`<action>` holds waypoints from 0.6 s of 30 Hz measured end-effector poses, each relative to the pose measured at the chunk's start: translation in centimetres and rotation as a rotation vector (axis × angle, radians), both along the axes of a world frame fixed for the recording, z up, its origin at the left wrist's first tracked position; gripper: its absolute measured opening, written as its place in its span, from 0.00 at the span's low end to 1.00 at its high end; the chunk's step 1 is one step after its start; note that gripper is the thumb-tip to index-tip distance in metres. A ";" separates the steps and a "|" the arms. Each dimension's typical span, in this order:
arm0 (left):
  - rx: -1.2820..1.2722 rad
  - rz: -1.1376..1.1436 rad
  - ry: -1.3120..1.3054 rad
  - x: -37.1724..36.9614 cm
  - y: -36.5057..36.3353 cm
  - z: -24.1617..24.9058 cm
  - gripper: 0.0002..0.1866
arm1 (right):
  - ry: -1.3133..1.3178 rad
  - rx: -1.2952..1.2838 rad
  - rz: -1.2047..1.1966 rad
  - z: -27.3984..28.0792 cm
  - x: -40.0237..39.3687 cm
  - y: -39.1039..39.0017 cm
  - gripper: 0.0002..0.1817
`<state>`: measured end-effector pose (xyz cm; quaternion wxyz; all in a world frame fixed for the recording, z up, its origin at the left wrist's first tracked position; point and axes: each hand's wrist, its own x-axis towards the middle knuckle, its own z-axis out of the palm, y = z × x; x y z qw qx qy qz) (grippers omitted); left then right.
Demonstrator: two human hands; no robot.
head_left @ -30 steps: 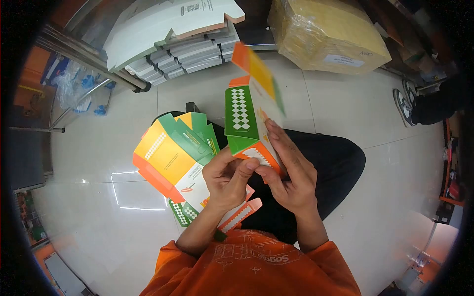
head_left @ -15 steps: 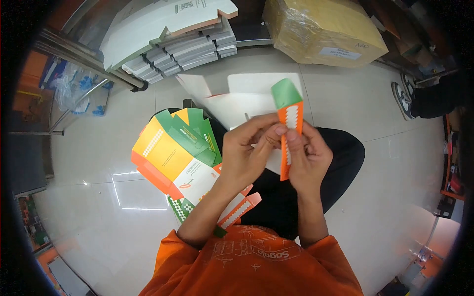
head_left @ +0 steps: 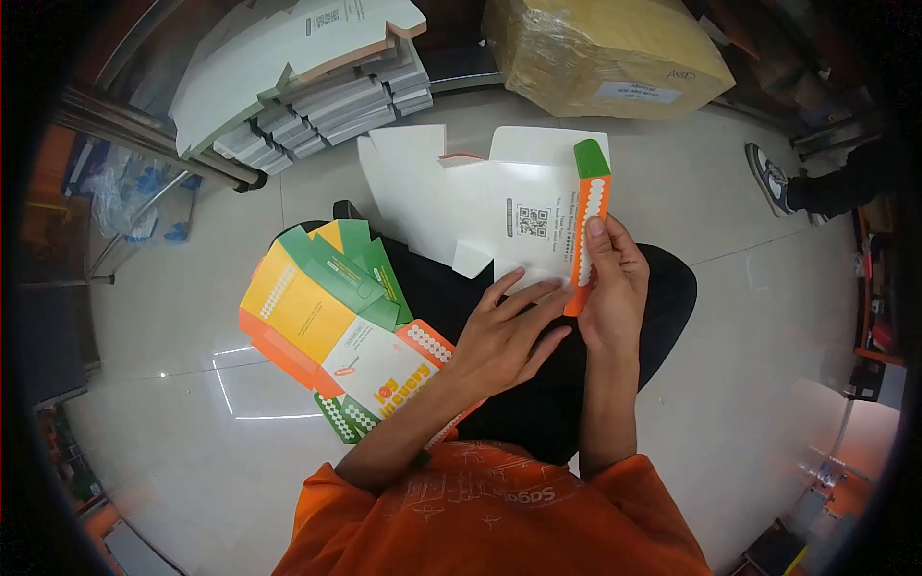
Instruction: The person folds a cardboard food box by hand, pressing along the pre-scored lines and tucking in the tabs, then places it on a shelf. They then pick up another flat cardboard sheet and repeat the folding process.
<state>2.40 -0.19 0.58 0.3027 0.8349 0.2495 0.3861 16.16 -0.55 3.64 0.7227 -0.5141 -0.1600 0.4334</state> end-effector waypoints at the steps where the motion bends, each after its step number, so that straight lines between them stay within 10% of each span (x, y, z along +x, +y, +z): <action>1: 0.000 0.000 0.000 0.0 -0.1 -0.1 0.21 | -0.011 -0.020 -0.004 -0.1 -0.1 0.0 0.16; 9: 0.010 0.012 -0.188 -0.9 1.5 0.1 0.15 | -0.559 -0.100 -0.102 -1.1 -0.6 0.0 0.13; 13: 0.454 0.241 -0.061 -0.3 5.7 5.9 0.22 | -0.712 0.048 -0.040 -0.1 0.1 -0.5 0.08; 18: 0.570 0.006 0.234 -0.4 9.7 13.9 0.16 | -1.075 0.105 0.058 4.8 0.6 -0.7 0.05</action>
